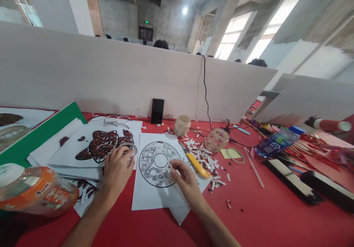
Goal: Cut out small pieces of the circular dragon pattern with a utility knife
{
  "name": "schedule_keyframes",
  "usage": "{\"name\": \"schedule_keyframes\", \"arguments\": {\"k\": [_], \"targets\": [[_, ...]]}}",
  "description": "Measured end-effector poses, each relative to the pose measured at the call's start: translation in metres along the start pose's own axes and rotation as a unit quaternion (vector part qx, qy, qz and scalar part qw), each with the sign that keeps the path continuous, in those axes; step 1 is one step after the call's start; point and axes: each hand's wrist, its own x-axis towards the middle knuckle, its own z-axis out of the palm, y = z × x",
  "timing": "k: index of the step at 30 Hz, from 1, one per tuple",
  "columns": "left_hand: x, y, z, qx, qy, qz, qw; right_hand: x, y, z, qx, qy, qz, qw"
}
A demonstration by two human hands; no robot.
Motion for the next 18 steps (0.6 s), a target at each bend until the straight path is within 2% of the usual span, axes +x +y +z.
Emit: {"name": "schedule_keyframes", "arguments": {"k": [2,4,6,8,10,13,18], "targets": [[0.001,0.003,0.000,-0.041,0.010,0.002,0.999,0.003,0.003,0.000,0.127,-0.021,0.078,0.989],[0.001,0.018,0.002,-0.171,-0.013,0.022,0.985,0.004,0.003,0.002,0.210,-0.036,0.124,0.969],[0.000,0.038,0.005,-0.308,-0.081,0.005,0.948,0.004,0.002,0.003,0.243,-0.043,0.145,0.958],[0.001,0.055,0.008,-0.378,-0.152,-0.050,0.912,0.003,0.000,0.004,0.248,-0.052,0.146,0.956],[0.002,0.063,0.010,-0.413,-0.193,-0.085,0.886,0.002,-0.001,0.004,0.241,-0.063,0.141,0.958],[0.004,0.061,0.012,-0.437,-0.215,-0.102,0.867,0.002,-0.002,0.003,0.212,-0.078,0.135,0.965],[0.000,0.057,0.012,-0.424,-0.197,-0.071,0.881,0.002,-0.003,0.006,0.203,-0.078,0.151,0.964]]}}
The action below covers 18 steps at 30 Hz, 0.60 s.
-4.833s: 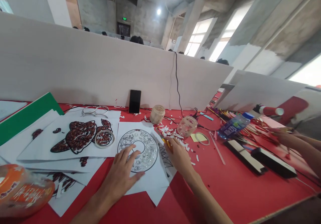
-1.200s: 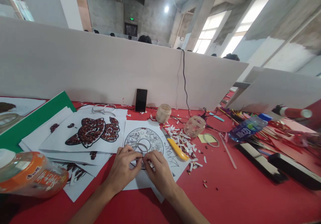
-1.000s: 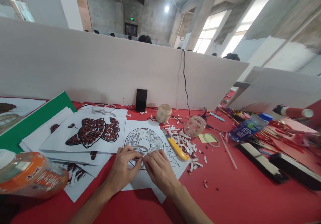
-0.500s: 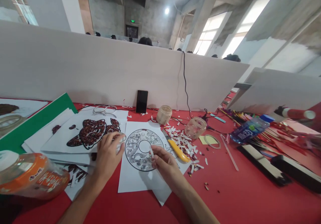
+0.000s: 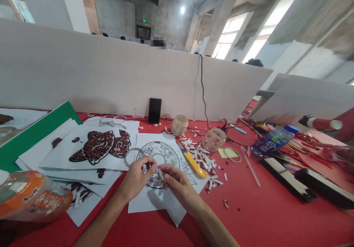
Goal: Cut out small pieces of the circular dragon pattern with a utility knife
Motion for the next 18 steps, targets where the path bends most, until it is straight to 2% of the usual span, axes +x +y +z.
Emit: {"name": "schedule_keyframes", "arguments": {"k": [4,7,10,12,13,14,16,18], "targets": [[-0.003,0.002,0.007,0.028,0.020,0.047,0.998,0.001,0.001,0.005,0.086,0.035,0.035,0.995],[-0.004,0.004,0.010,0.029,0.029,0.041,0.998,0.002,0.004,0.005,0.100,0.041,0.041,0.993],[-0.004,0.004,0.008,0.001,0.033,0.003,0.999,0.000,0.006,-0.001,0.024,0.061,-0.008,0.998],[-0.003,0.003,0.005,-0.038,0.029,-0.024,0.999,-0.003,0.004,-0.006,-0.105,0.078,-0.085,0.988],[-0.002,0.002,0.004,-0.057,0.024,-0.032,0.998,-0.005,0.002,-0.008,-0.192,0.078,-0.135,0.969],[-0.002,0.001,0.004,-0.074,0.018,-0.037,0.996,-0.006,0.000,-0.011,-0.286,0.070,-0.189,0.937],[-0.001,-0.001,0.004,-0.101,0.003,-0.047,0.994,-0.008,-0.007,-0.015,-0.461,0.027,-0.291,0.838],[0.000,-0.004,0.004,-0.125,-0.015,-0.067,0.990,-0.008,-0.014,-0.018,-0.579,-0.034,-0.362,0.730]]}}
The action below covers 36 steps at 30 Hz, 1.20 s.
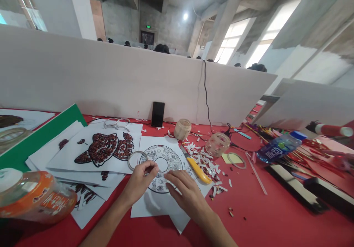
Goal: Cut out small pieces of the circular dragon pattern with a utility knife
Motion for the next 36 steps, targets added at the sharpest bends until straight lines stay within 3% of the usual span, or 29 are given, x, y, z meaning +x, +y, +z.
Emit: {"name": "schedule_keyframes", "arguments": {"k": [3,6,12,17,20,22,26,30,36], "targets": [[0.001,-0.004,0.000,-0.021,-0.014,-0.031,0.999,0.005,0.003,-0.006,-0.080,-0.040,-0.097,0.991],[0.001,-0.006,-0.001,-0.027,-0.019,-0.050,0.998,0.009,0.003,-0.006,-0.073,-0.027,-0.092,0.993],[0.002,-0.007,-0.001,0.004,-0.027,-0.002,1.000,0.010,-0.005,0.001,0.044,0.066,0.056,0.995],[0.003,-0.012,-0.008,0.009,0.028,-0.032,0.999,0.004,-0.011,0.004,0.105,0.183,0.201,0.957],[-0.003,-0.010,-0.014,0.068,0.066,0.018,0.995,-0.002,-0.008,0.005,0.098,0.198,0.253,0.942],[-0.008,-0.008,-0.013,0.164,0.072,0.091,0.980,-0.004,-0.004,0.005,0.059,0.167,0.232,0.956],[-0.014,-0.014,-0.007,0.334,0.031,0.215,0.917,0.002,0.005,0.005,-0.088,0.104,0.090,0.987],[-0.014,-0.026,-0.003,0.409,0.009,0.233,0.882,0.010,0.008,0.007,-0.210,0.044,-0.017,0.976],[-0.014,-0.027,-0.005,0.454,-0.017,0.226,0.862,0.006,0.002,0.012,-0.243,-0.020,-0.059,0.968]]}}
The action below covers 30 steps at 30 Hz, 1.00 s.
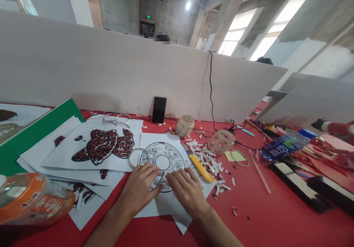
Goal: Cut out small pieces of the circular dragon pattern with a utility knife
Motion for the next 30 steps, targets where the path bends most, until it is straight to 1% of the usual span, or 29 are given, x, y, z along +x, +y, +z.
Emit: {"name": "schedule_keyframes", "arguments": {"k": [7,14,18,21,27,30], "targets": [[0.0028,0.0021,-0.0050,-0.001,-0.033,-0.006,0.999,0.0013,-0.0078,-0.0045,-0.005,-0.014,-0.033,0.999],[0.0032,0.0060,-0.0057,-0.003,-0.020,-0.009,1.000,-0.0020,-0.0060,-0.0012,0.016,-0.019,-0.052,0.998],[0.0039,0.0069,-0.0056,0.015,-0.039,-0.006,0.999,-0.0040,-0.0048,0.0011,0.021,-0.019,-0.065,0.997],[0.0042,0.0075,-0.0054,0.033,-0.056,0.002,0.998,-0.0046,-0.0046,0.0015,0.018,-0.033,-0.062,0.997],[0.0035,0.0080,-0.0044,0.038,-0.046,0.006,0.998,-0.0049,-0.0040,0.0001,0.016,-0.042,-0.063,0.997],[0.0031,0.0082,-0.0045,0.043,-0.054,0.005,0.998,-0.0052,-0.0034,-0.0009,0.016,-0.048,-0.068,0.996]]}}
